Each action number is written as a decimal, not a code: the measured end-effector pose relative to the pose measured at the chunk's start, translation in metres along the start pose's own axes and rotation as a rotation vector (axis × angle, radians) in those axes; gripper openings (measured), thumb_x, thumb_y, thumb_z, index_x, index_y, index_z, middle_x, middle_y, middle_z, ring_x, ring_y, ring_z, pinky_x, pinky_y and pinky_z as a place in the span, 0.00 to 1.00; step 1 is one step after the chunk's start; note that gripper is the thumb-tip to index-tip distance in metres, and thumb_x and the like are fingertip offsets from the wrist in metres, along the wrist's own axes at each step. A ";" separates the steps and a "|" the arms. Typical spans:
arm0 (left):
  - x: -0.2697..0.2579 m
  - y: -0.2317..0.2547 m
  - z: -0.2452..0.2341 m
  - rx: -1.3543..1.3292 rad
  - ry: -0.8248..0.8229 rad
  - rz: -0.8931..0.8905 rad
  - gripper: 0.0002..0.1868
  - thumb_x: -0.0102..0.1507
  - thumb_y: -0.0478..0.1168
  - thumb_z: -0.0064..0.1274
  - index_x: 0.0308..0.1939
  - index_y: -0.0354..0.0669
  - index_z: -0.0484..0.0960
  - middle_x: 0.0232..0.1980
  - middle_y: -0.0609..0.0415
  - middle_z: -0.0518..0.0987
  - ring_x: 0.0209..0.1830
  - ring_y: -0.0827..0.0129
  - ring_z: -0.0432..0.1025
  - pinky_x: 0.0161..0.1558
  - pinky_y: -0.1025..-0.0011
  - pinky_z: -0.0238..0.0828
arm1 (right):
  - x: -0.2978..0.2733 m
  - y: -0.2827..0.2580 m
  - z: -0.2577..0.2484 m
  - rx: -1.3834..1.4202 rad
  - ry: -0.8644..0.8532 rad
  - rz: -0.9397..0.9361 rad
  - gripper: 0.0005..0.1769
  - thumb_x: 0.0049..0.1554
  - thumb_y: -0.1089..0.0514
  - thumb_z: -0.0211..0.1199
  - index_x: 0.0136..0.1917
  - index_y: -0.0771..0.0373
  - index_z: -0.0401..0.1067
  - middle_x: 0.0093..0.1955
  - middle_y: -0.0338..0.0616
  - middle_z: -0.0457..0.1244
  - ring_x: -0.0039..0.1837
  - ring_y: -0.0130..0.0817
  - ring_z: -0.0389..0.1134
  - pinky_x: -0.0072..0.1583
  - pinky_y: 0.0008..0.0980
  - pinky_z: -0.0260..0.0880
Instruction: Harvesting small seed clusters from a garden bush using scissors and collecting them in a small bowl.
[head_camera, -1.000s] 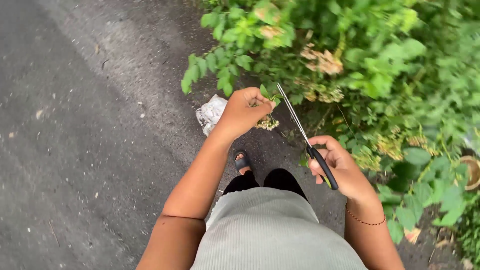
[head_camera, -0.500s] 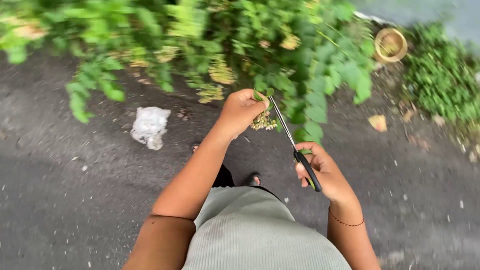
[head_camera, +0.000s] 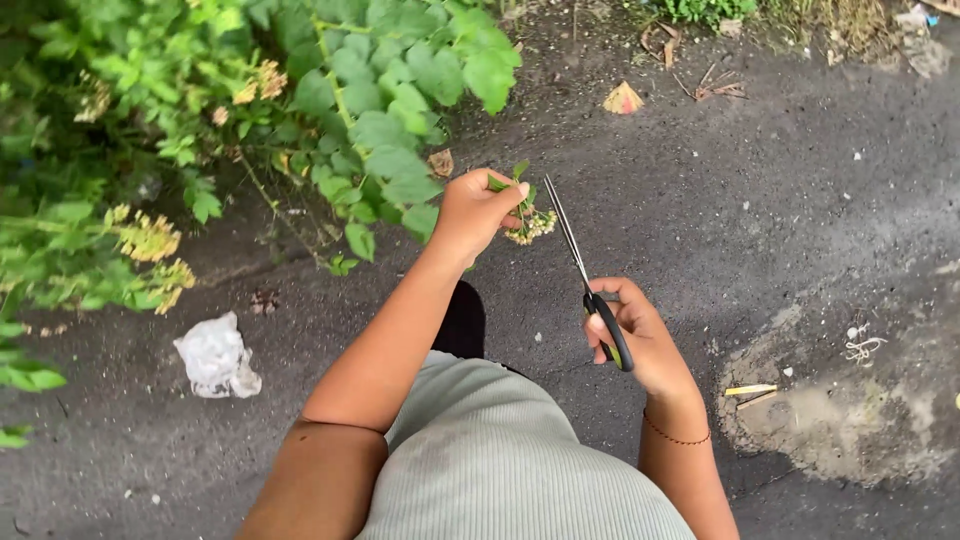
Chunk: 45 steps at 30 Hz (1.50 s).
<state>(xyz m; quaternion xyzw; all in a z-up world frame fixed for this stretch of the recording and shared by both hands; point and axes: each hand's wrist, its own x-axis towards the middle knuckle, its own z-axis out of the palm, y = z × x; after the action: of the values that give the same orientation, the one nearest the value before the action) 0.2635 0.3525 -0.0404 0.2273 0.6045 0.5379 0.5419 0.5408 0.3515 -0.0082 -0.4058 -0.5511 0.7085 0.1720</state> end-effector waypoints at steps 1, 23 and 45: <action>0.015 0.003 0.009 0.010 -0.009 -0.002 0.14 0.65 0.41 0.58 0.47 0.31 0.81 0.39 0.38 0.84 0.34 0.64 0.82 0.39 0.66 0.79 | 0.008 -0.002 -0.010 0.010 0.009 -0.002 0.26 0.57 0.57 0.62 0.64 0.75 0.64 0.26 0.54 0.62 0.26 0.41 0.68 0.33 0.33 0.67; 0.432 0.177 0.177 0.134 -0.027 -0.059 0.15 0.65 0.44 0.57 0.44 0.32 0.83 0.38 0.42 0.83 0.33 0.65 0.82 0.33 0.74 0.73 | 0.341 -0.161 -0.268 -0.006 0.203 -0.050 0.27 0.54 0.54 0.67 0.62 0.72 0.66 0.26 0.51 0.63 0.28 0.38 0.68 0.34 0.35 0.70; 0.860 0.234 0.205 -0.148 0.336 -0.282 0.16 0.69 0.44 0.54 0.50 0.32 0.79 0.46 0.40 0.81 0.38 0.66 0.80 0.36 0.75 0.69 | 0.824 -0.288 -0.486 -0.095 -0.157 0.097 0.28 0.53 0.59 0.67 0.64 0.70 0.67 0.27 0.50 0.63 0.29 0.38 0.69 0.33 0.33 0.72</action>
<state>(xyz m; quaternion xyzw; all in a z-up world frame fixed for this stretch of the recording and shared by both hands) 0.1097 1.2475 -0.1498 0.0076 0.6709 0.5299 0.5187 0.3496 1.3285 -0.0912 -0.3830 -0.5755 0.7187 0.0744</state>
